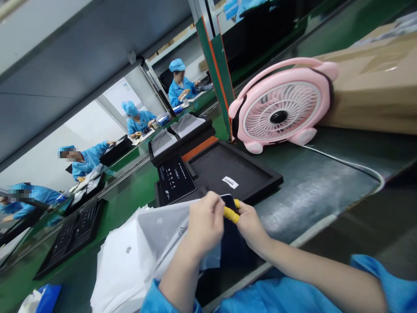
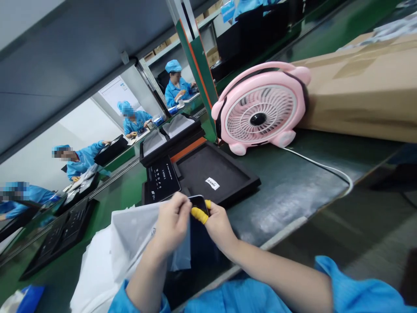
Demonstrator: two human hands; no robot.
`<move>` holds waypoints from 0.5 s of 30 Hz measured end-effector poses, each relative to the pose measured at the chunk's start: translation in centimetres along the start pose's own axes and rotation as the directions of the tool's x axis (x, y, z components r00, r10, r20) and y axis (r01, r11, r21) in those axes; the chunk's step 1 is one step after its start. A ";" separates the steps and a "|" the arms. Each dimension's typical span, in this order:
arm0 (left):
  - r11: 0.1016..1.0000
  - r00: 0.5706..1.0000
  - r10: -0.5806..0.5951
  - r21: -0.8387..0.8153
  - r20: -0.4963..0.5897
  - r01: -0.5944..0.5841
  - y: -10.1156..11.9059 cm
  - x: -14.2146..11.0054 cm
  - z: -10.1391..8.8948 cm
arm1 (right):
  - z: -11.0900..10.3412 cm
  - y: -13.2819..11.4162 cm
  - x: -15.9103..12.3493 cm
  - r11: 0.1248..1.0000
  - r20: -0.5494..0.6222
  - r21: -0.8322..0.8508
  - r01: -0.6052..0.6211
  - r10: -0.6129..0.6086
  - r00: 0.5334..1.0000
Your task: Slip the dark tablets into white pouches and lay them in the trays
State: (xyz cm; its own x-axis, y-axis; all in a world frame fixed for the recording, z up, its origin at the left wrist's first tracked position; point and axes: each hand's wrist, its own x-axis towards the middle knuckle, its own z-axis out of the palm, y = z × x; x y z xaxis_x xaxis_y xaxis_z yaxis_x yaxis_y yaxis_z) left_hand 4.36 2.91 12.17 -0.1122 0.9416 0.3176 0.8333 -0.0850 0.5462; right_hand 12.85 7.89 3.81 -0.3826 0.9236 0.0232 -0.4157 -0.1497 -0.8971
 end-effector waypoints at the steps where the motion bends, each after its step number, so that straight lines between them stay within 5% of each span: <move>1: 0.999 0.999 -0.001 0.042 0.044 -0.001 0.5 0.1 0.6 | 0.2 0.0 -0.1 1.000 0.014 -0.008 0.019 -0.019 1.000; 6: 0.993 0.989 -0.062 0.111 0.132 0.048 2.8 -1.3 2.2 | 0.4 -0.1 -0.3 0.997 0.062 -0.043 0.059 -0.056 0.997; 10: 1.000 0.961 -0.010 -0.024 0.275 0.017 2.3 -2.9 -0.5 | 0.4 -0.7 0.2 0.996 0.234 -0.031 0.087 -0.077 0.969; 14: 1.000 0.995 0.016 0.018 -0.095 -0.014 -0.8 -3.6 -5.4 | -0.2 -2.7 0.9 0.987 0.378 -0.079 0.142 -0.103 0.920; 15: 0.998 0.994 -0.039 0.036 -0.097 0.043 -1.6 -3.6 -6.4 | -0.3 -3.4 1.1 0.978 0.415 -0.105 0.179 -0.120 0.902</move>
State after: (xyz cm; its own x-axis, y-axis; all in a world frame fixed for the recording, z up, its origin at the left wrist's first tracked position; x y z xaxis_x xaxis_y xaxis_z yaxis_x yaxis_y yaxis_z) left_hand -0.07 -2.47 15.13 -0.1970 0.9080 0.3698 0.8464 -0.0328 0.5315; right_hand 14.13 9.52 6.76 -0.6375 0.7045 0.3117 -0.3883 0.0557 -0.9199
